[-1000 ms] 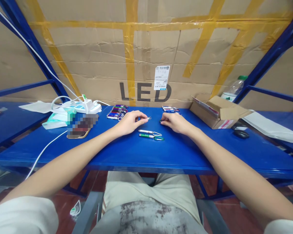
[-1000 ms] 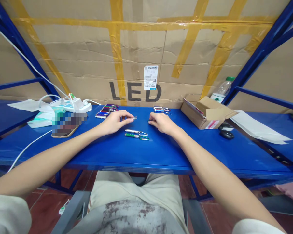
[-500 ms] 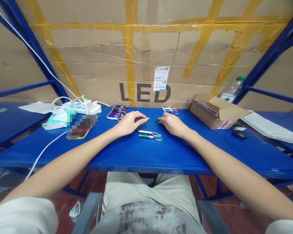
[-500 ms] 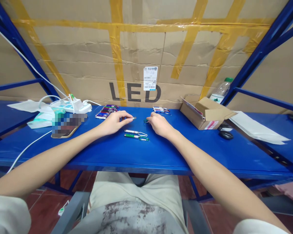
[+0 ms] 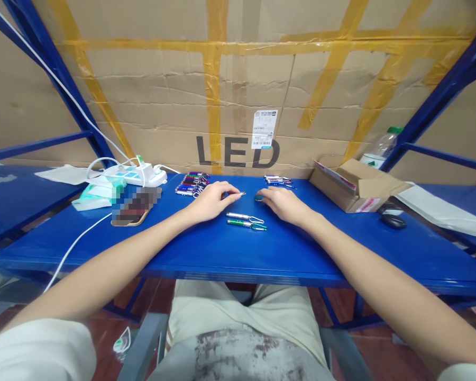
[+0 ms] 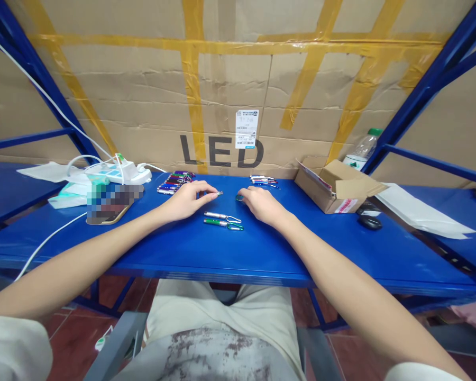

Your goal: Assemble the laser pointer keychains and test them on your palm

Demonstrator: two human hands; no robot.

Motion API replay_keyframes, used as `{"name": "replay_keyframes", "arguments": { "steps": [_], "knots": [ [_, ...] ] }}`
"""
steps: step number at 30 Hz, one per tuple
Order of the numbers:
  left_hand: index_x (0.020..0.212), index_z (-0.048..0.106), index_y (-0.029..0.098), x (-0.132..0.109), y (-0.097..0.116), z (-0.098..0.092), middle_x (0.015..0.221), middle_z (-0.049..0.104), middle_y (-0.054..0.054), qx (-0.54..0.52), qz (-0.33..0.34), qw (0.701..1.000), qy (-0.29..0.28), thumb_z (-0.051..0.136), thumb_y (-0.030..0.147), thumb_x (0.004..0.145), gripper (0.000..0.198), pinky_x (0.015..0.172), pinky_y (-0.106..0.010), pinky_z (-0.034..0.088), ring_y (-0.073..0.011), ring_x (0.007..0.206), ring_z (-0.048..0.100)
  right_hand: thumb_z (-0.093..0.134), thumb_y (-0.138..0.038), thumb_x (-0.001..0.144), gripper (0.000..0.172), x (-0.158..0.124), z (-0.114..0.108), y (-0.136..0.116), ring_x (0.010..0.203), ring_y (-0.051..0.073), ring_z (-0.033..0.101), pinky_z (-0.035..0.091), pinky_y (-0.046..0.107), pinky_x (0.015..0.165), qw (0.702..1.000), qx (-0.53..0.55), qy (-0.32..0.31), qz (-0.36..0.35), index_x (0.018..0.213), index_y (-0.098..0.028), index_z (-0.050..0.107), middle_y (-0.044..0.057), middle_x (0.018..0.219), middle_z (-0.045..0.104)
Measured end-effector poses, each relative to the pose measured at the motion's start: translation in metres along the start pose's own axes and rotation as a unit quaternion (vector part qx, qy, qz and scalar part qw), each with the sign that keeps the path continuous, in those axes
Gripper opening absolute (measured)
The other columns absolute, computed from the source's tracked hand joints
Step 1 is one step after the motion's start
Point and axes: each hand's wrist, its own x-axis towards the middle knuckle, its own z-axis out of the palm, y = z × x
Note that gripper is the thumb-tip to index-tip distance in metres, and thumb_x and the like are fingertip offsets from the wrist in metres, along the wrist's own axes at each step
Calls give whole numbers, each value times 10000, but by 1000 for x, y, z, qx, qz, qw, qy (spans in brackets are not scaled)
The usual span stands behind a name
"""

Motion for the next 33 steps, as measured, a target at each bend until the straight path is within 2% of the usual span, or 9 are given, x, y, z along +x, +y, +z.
{"name": "replay_keyframes", "arguments": {
  "steps": [5, 9, 13, 19, 28, 33],
  "knots": [
    [1163, 843, 214, 0, 1, 0, 1133, 813, -92, 5, -1, 1000, -4, 629, 438, 1069, 324, 970, -418, 525, -259, 1018, 697, 458, -213, 1124, 341, 0, -2, -3, 948, 294, 726, 482, 366, 822, 999, -25, -23, -11, 1173, -164, 792, 167, 1067, 760],
    [1165, 843, 221, 0, -1, 0, 1117, 812, -89, 10, 3, 1000, 0, 626, 438, 1073, 321, 941, -415, 523, -259, 1007, 694, 506, -208, 1110, 216, -1, 0, -2, 992, 299, 721, 468, 356, 809, 1000, 1, 5, -2, 1230, -185, 685, 155, 1119, 770],
    [1174, 837, 218, 0, -2, 0, 1120, 809, -88, 23, 11, 1000, -1, 621, 440, 1077, 324, 940, -414, 519, -257, 996, 688, 517, -222, 1115, 95, -2, 1, 1, 935, 293, 708, 418, 337, 737, 1000, 10, 3, 3, 1150, -217, 605, 130, 1058, 770],
    [1163, 833, 222, 0, -4, -3, 1135, 806, -93, 34, 21, 999, -1, 598, 444, 1090, 331, 987, -426, 520, -266, 1050, 693, 525, -218, 1122, 138, 0, -4, -1, 929, 259, 707, 396, 312, 726, 1000, -2, -19, 8, 1009, -227, 603, 114, 1029, 760],
    [1174, 815, 211, 0, -13, -1, 1115, 790, -87, 59, 27, 998, -8, 579, 473, 1099, 360, 991, -419, 518, -259, 1038, 680, 572, -206, 1112, 99, 0, -6, -3, 990, 276, 731, 422, 321, 761, 998, -37, -27, 31, 1111, -185, 669, 146, 1110, 780],
    [1174, 805, 214, 0, -15, -2, 1138, 783, -89, 85, 36, 996, -15, 568, 457, 1110, 345, 986, -427, 503, -272, 1055, 665, 555, -224, 1130, 211, 2, -10, -10, 1009, 265, 732, 441, 314, 810, 995, -73, -58, 29, 1096, -128, 740, 173, 1142, 762]
  ]
}}
